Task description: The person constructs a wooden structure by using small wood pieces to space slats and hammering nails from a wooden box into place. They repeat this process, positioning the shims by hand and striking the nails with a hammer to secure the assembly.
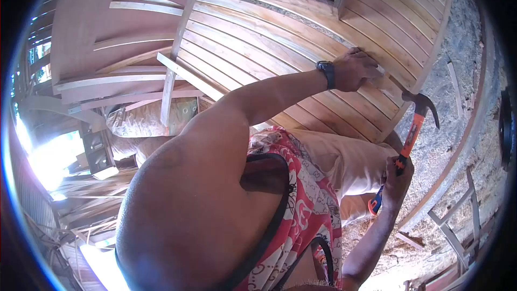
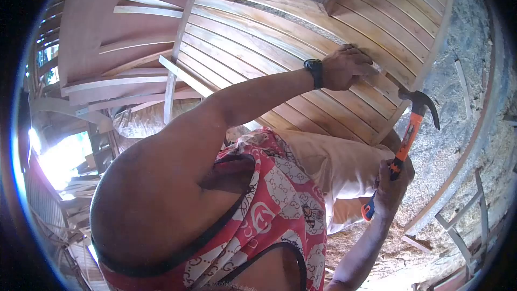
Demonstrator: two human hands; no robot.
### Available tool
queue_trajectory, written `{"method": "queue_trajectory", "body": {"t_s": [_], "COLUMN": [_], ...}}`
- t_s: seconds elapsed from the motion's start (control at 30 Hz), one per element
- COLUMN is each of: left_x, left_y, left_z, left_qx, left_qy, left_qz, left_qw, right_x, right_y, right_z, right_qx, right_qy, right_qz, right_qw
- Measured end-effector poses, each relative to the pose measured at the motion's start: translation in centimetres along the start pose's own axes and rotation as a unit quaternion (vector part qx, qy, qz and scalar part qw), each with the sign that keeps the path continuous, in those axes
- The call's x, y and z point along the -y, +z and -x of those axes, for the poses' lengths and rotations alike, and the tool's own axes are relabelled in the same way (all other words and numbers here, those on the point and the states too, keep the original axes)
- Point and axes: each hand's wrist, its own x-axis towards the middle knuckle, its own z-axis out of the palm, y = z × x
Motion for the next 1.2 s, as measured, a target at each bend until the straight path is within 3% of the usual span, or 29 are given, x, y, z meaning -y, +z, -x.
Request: {"method": "queue_trajectory", "body": {"t_s": [0.03,0.1,0.17,0.23,0.3,0.33,0.47,0.67,1.0,1.2], "left_x": [-0.2,0.8,1.2,-0.3,-1.0,-1.3,-1.2,-1.5,-1.7,-3.4], "left_y": [0.3,1.5,2.4,1.5,0.9,0.7,1.3,0.7,1.1,0.7], "left_z": [-0.1,-0.4,-0.4,-0.8,-1.5,-1.7,-1.6,-1.9,-1.8,-2.3], "left_qx": [0.003,0.009,0.007,0.002,0.010,0.012,0.029,0.001,-0.002,-0.042], "left_qy": [0.004,0.035,0.031,0.023,-0.002,-0.001,-0.057,0.000,-0.026,0.017], "left_qz": [-0.008,0.014,0.099,0.059,0.070,0.068,0.113,0.059,0.111,0.114], "left_qw": [1.000,0.999,0.995,0.998,0.997,0.998,0.992,0.998,0.993,0.992], "right_x": [-0.5,-2.5,-2.3,-3.2,-1.8,-2.1,-2.5,-2.1,-1.7,-1.6], "right_y": [0.0,-0.2,0.1,-0.6,-0.7,-0.9,-0.8,-0.8,-0.8,-1.1], "right_z": [-0.4,-1.6,-0.4,-0.6,0.1,0.2,0.3,0.4,-0.1,0.1], "right_qx": [-0.004,0.002,-0.036,-0.045,-0.016,-0.031,-0.045,-0.043,-0.034,-0.026], "right_qy": [0.003,-0.185,-0.105,-0.136,0.031,0.039,0.018,0.023,-0.014,0.018], "right_qz": [0.001,0.013,-0.017,0.068,-0.070,-0.072,-0.089,-0.103,-0.063,-0.079], "right_qw": [1.000,0.983,0.994,0.987,0.997,0.996,0.995,0.993,0.997,0.996]}}
